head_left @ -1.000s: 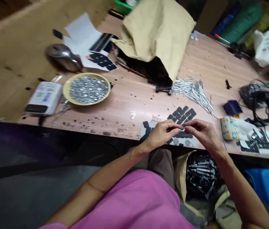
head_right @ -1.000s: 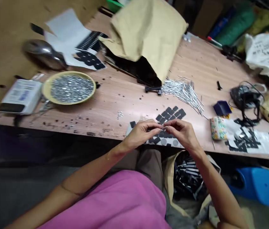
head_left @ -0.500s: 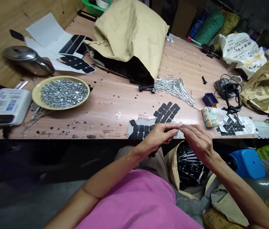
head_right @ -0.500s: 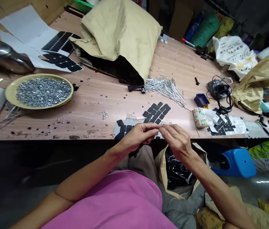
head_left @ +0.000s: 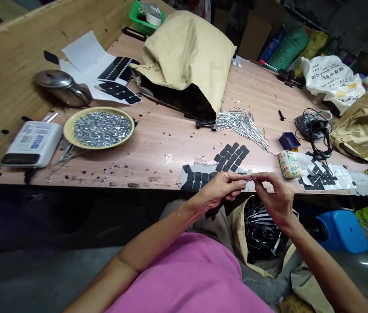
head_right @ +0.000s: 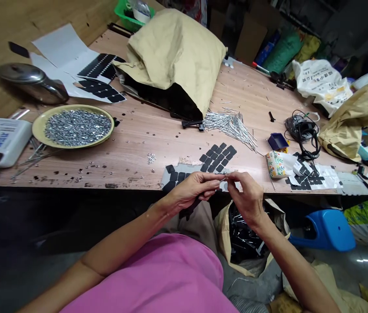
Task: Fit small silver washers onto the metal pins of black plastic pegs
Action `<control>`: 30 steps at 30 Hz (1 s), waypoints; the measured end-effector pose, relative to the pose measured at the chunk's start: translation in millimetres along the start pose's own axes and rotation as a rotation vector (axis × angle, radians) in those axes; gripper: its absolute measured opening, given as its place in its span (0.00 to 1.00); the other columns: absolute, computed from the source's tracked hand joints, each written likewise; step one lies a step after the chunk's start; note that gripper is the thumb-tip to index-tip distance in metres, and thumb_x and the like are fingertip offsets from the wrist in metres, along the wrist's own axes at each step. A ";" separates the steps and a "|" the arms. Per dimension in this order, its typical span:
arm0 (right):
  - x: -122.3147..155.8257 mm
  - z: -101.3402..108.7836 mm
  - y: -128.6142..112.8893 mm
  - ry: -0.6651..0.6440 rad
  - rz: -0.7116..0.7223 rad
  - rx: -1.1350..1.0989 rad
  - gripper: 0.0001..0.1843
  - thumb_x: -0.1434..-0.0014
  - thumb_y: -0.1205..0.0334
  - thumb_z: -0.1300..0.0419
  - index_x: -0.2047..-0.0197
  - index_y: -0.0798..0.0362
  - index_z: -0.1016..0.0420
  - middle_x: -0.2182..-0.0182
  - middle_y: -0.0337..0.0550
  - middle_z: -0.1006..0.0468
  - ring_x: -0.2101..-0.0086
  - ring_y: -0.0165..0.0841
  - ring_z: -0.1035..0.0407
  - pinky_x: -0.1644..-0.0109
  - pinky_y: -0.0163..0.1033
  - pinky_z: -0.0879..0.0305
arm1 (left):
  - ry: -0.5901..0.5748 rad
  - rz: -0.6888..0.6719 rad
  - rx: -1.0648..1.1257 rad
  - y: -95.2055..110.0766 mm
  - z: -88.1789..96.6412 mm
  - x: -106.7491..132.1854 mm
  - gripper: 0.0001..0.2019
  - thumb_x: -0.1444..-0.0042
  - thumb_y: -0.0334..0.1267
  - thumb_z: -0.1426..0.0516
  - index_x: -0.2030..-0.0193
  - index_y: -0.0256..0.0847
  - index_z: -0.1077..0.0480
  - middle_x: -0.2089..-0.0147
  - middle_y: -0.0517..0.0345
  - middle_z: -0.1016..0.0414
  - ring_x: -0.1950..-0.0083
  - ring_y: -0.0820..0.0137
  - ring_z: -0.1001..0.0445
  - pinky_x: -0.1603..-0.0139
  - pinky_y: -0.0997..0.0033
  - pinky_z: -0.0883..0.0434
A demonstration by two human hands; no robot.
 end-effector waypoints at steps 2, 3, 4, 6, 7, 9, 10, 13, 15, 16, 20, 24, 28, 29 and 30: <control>0.7 0.7 2.0 0.021 -0.009 -0.014 0.05 0.44 0.66 0.42 0.63 0.50 0.29 0.70 0.38 0.22 0.69 0.30 0.26 0.63 0.35 0.28 | -0.010 -0.012 0.000 -0.1 0.5 -0.7 0.27 0.57 0.44 0.36 0.50 0.29 0.28 0.78 0.67 0.43 0.79 0.84 0.48 0.80 0.80 0.53; 0.8 0.4 2.4 0.016 0.005 -0.002 0.04 0.44 0.66 0.42 0.63 0.49 0.29 0.69 0.38 0.22 0.68 0.30 0.26 0.63 0.36 0.28 | -0.013 -0.015 -0.013 -0.4 0.8 -1.1 0.27 0.56 0.44 0.36 0.50 0.29 0.28 0.78 0.67 0.43 0.79 0.84 0.48 0.80 0.80 0.52; 0.9 -0.5 2.0 -0.003 0.038 0.029 0.04 0.43 0.65 0.43 0.63 0.49 0.29 0.69 0.39 0.21 0.68 0.30 0.26 0.63 0.36 0.28 | -0.010 -0.019 -0.034 -0.8 1.3 -1.3 0.27 0.56 0.44 0.37 0.50 0.30 0.28 0.78 0.68 0.44 0.80 0.84 0.48 0.80 0.80 0.52; 1.0 -3.3 1.1 -0.054 0.127 0.120 0.06 0.41 0.66 0.45 0.65 0.49 0.28 0.69 0.40 0.21 0.68 0.31 0.26 0.63 0.38 0.28 | 0.020 -0.041 -0.105 -1.2 3.3 -1.9 0.25 0.54 0.43 0.38 0.50 0.32 0.28 0.78 0.68 0.44 0.80 0.84 0.48 0.80 0.80 0.51; 1.3 -4.9 1.5 -0.080 0.162 0.154 0.07 0.41 0.66 0.47 0.65 0.49 0.27 0.70 0.40 0.21 0.68 0.31 0.26 0.63 0.38 0.28 | 0.046 -0.062 -0.154 -1.2 4.8 -2.1 0.23 0.53 0.43 0.38 0.51 0.33 0.27 0.77 0.67 0.43 0.80 0.84 0.47 0.81 0.80 0.50; 2.0 -8.0 3.2 -0.120 0.217 0.174 0.10 0.40 0.67 0.48 0.63 0.49 0.26 0.69 0.41 0.20 0.68 0.31 0.26 0.63 0.38 0.29 | 0.102 -0.113 -0.243 -1.3 8.4 -2.8 0.20 0.54 0.42 0.38 0.55 0.34 0.25 0.75 0.65 0.40 0.79 0.84 0.45 0.81 0.80 0.48; 2.5 -9.7 4.0 -0.138 0.244 0.167 0.10 0.39 0.68 0.49 0.62 0.49 0.26 0.68 0.42 0.20 0.67 0.32 0.26 0.62 0.38 0.29 | 0.119 -0.127 -0.263 -2.0 10.2 -3.4 0.19 0.55 0.42 0.38 0.57 0.34 0.24 0.74 0.64 0.39 0.79 0.84 0.44 0.81 0.79 0.48; 3.0 -14.6 5.0 -0.173 0.309 0.126 0.11 0.39 0.69 0.49 0.59 0.50 0.27 0.65 0.43 0.20 0.65 0.32 0.26 0.60 0.39 0.29 | 0.116 -0.076 -0.204 -7.8 15.3 -6.0 0.21 0.57 0.44 0.37 0.57 0.32 0.25 0.76 0.66 0.40 0.81 0.84 0.47 0.82 0.80 0.50; 1.5 -17.7 5.2 -0.173 0.309 0.113 0.11 0.39 0.69 0.49 0.57 0.50 0.27 0.65 0.43 0.21 0.65 0.32 0.26 0.61 0.38 0.29 | 0.108 -0.024 -0.142 -10.4 18.8 -7.6 0.25 0.58 0.47 0.36 0.55 0.31 0.26 0.79 0.68 0.42 0.81 0.84 0.49 0.82 0.80 0.52; 0.1 -19.3 5.6 -0.170 0.300 0.107 0.11 0.39 0.69 0.49 0.57 0.50 0.27 0.65 0.43 0.21 0.66 0.32 0.26 0.61 0.38 0.28 | 0.110 -0.007 -0.121 -10.3 20.9 -8.3 0.26 0.59 0.47 0.36 0.55 0.30 0.26 0.80 0.68 0.42 0.81 0.84 0.49 0.82 0.80 0.52; -11.2 -25.9 12.7 -0.171 0.239 0.035 0.11 0.40 0.64 0.45 0.54 0.48 0.27 0.65 0.43 0.22 0.66 0.32 0.26 0.61 0.38 0.27 | 0.093 0.056 -0.011 -4.2 30.3 -10.4 0.27 0.61 0.46 0.34 0.55 0.31 0.26 0.82 0.69 0.42 0.82 0.84 0.48 0.81 0.80 0.54; -29.6 -36.0 24.7 -0.262 0.152 -0.057 0.13 0.40 0.56 0.44 0.55 0.48 0.25 0.62 0.44 0.23 0.68 0.32 0.25 0.66 0.35 0.27 | 0.097 0.057 0.065 3.3 43.0 -10.0 0.28 0.65 0.45 0.32 0.57 0.30 0.26 0.84 0.70 0.43 0.82 0.84 0.48 0.81 0.79 0.56; -40.6 -47.3 24.7 -0.403 0.176 -0.128 0.10 0.40 0.55 0.45 0.63 0.47 0.23 0.69 0.41 0.21 0.69 0.32 0.25 0.67 0.34 0.27 | 0.092 0.051 0.078 1.9 51.7 -8.5 0.27 0.68 0.46 0.31 0.61 0.30 0.26 0.84 0.71 0.43 0.83 0.84 0.48 0.82 0.79 0.57; -42.2 -49.1 23.9 -0.419 0.176 -0.133 0.10 0.40 0.55 0.45 0.63 0.47 0.23 0.69 0.40 0.21 0.69 0.32 0.25 0.67 0.34 0.28 | 0.092 0.048 0.078 0.9 53.2 -8.3 0.27 0.68 0.47 0.31 0.61 0.31 0.26 0.84 0.71 0.43 0.83 0.84 0.48 0.82 0.79 0.57; -43.7 -50.4 23.1 -0.425 0.175 -0.134 0.10 0.40 0.55 0.45 0.64 0.47 0.23 0.70 0.40 0.20 0.70 0.32 0.25 0.68 0.34 0.28 | 0.093 0.046 0.079 -0.1 54.2 -8.1 0.27 0.68 0.47 0.32 0.62 0.31 0.26 0.84 0.70 0.43 0.83 0.84 0.47 0.82 0.79 0.56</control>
Point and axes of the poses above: each hand's wrist, its own x-axis away from the middle knuckle, its own z-axis out of the back of the hand, y = z × x, the point moved 4 cm from there along -x, towards the middle knuckle
